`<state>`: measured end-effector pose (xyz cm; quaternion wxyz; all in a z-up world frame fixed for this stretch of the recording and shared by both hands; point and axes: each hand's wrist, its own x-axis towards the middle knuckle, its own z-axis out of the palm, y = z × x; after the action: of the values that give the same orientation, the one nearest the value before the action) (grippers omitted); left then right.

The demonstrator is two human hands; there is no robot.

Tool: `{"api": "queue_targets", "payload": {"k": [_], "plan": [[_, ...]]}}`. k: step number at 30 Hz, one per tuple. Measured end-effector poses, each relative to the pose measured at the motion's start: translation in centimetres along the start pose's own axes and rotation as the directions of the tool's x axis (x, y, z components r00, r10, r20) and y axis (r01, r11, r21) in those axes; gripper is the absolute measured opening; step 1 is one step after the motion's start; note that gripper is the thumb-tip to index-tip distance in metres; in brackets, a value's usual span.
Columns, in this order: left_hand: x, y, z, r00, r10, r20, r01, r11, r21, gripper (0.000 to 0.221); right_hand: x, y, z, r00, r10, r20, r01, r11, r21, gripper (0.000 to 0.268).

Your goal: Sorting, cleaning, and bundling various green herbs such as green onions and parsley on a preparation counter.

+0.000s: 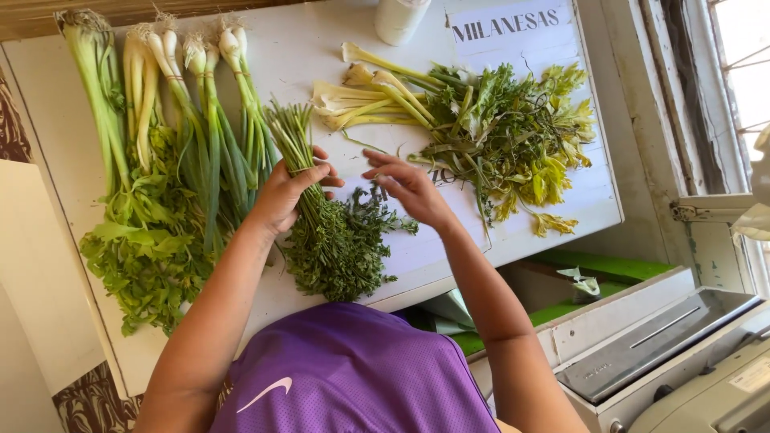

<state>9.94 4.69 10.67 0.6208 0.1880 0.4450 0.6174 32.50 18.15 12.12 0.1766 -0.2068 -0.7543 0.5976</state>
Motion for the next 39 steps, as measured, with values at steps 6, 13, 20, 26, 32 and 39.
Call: {"api": "queue_targets", "payload": {"k": [6,13,20,26,32,39], "plan": [[-0.1,-1.9,-0.4,0.992,0.128,0.008,-0.128,0.991,0.032,0.034,-1.3,-0.7,-3.2,0.985,0.172,0.018,-0.173,0.978,0.114,0.024],[-0.9,-1.0,-0.7,0.990,0.137,-0.040,-0.133,0.988,0.082,0.028,-3.2,1.3,-6.4,0.958,0.265,-0.106,-0.209,0.904,0.372,0.021],[-0.7,-2.0,-1.6,0.979,0.195,-0.055,-0.194,0.981,0.026,0.022,-5.9,-2.0,-13.3,0.877,0.153,-0.456,-0.008,0.952,0.305,0.019],[2.6,-3.4,-1.1,0.991,0.132,-0.030,-0.127,0.984,0.128,0.033,-6.9,-4.4,-16.7,0.836,0.019,-0.548,0.168,0.943,0.289,0.022],[5.5,-5.1,-0.2,0.999,0.048,0.013,-0.049,0.977,0.209,0.038,-5.4,-6.4,-18.4,0.815,0.127,-0.565,-0.060,0.989,0.135,0.034],[5.4,-5.7,-1.6,0.991,0.017,-0.131,0.036,0.919,0.393,0.041,-5.1,-6.1,-19.9,0.793,0.086,-0.604,-0.567,0.465,-0.679,0.032]]}}
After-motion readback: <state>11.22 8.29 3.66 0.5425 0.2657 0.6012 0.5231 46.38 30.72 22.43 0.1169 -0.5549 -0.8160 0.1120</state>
